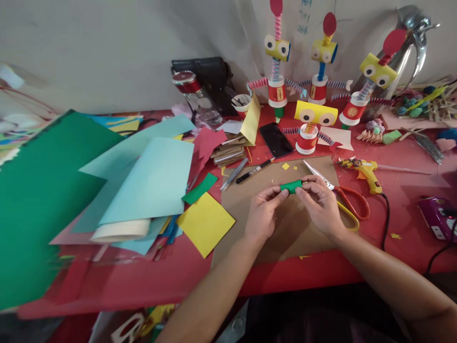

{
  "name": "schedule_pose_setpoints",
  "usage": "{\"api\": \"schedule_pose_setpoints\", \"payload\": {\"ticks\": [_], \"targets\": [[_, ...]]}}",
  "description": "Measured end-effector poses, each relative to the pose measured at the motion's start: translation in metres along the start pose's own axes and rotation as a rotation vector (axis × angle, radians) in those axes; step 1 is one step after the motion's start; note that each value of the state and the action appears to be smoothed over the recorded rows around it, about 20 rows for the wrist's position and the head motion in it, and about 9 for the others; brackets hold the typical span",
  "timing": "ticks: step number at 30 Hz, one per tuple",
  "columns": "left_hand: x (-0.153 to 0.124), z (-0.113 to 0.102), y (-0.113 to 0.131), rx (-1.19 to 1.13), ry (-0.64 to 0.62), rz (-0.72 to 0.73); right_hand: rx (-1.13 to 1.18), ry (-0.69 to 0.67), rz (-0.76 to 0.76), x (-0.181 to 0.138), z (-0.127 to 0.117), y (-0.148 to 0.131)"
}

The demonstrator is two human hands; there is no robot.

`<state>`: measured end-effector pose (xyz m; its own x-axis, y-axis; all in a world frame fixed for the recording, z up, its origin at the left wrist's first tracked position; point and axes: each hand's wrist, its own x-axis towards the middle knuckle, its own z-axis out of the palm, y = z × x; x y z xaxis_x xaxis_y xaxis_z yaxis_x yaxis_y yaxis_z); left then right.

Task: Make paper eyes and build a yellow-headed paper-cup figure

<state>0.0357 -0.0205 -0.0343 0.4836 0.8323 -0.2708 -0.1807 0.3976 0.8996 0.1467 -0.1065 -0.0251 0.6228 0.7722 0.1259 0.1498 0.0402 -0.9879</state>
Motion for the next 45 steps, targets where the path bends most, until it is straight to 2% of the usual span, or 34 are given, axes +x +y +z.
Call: {"api": "schedule_pose_setpoints", "payload": {"ticks": [3, 7, 9, 12, 15, 19, 21, 25, 27, 29, 31, 34, 36, 38, 39, 42, 45], "targets": [[-0.004, -0.002, 0.001, 0.13, -0.027, 0.148, 0.09, -0.005, 0.07, 0.002, 0.0, 0.0], [-0.009, -0.002, 0.008, 0.38, -0.026, 0.388, 0.331, -0.024, 0.233, 0.003, 0.003, 0.0], [-0.009, -0.001, 0.011, 0.394, -0.059, 0.393, 0.435, -0.004, 0.297, 0.004, 0.004, 0.001], [-0.007, 0.0, 0.01, 0.343, -0.123, 0.323, 0.523, 0.024, 0.371, 0.006, 0.005, 0.001], [-0.004, 0.0, 0.007, 0.363, -0.113, 0.3, 0.566, 0.003, 0.408, 0.006, 0.005, 0.0], [0.001, -0.005, 0.004, 0.395, -0.072, 0.305, 0.511, -0.061, 0.377, 0.004, 0.006, -0.002], [0.004, -0.01, 0.004, 0.453, -0.024, 0.394, 0.413, -0.055, 0.333, 0.005, 0.002, -0.004], [0.01, -0.017, 0.008, 0.638, 0.112, 0.685, 0.136, 0.121, 0.095, 0.015, -0.019, -0.014], [0.011, -0.02, 0.012, 0.675, 0.151, 0.755, 0.031, 0.237, -0.018, 0.023, -0.035, -0.022], [0.01, -0.021, 0.015, 0.648, 0.152, 0.699, -0.11, 0.289, -0.098, 0.028, -0.052, -0.03], [0.01, -0.021, 0.016, 0.553, 0.125, 0.555, -0.294, 0.257, -0.14, 0.028, -0.064, -0.037], [0.009, -0.017, 0.012, 0.389, 0.052, 0.335, -0.624, 0.105, -0.174, 0.018, -0.072, -0.043], [0.009, -0.014, 0.01, 0.328, -0.002, 0.239, -0.834, -0.01, -0.157, 0.009, -0.076, -0.042], [0.008, -0.01, 0.01, 0.301, -0.047, 0.179, -0.971, -0.052, -0.098, 0.004, -0.084, -0.034], [0.008, -0.008, 0.011, 0.284, -0.069, 0.161, -1.005, -0.013, -0.079, 0.004, -0.091, -0.028], [0.006, -0.005, 0.012, 0.203, -0.129, 0.091, -1.181, 0.261, 0.0, 0.015, -0.123, -0.008], [0.006, -0.005, 0.011, 0.156, -0.171, -0.019, -1.227, 0.275, 0.182, 0.031, -0.152, 0.009]]}}
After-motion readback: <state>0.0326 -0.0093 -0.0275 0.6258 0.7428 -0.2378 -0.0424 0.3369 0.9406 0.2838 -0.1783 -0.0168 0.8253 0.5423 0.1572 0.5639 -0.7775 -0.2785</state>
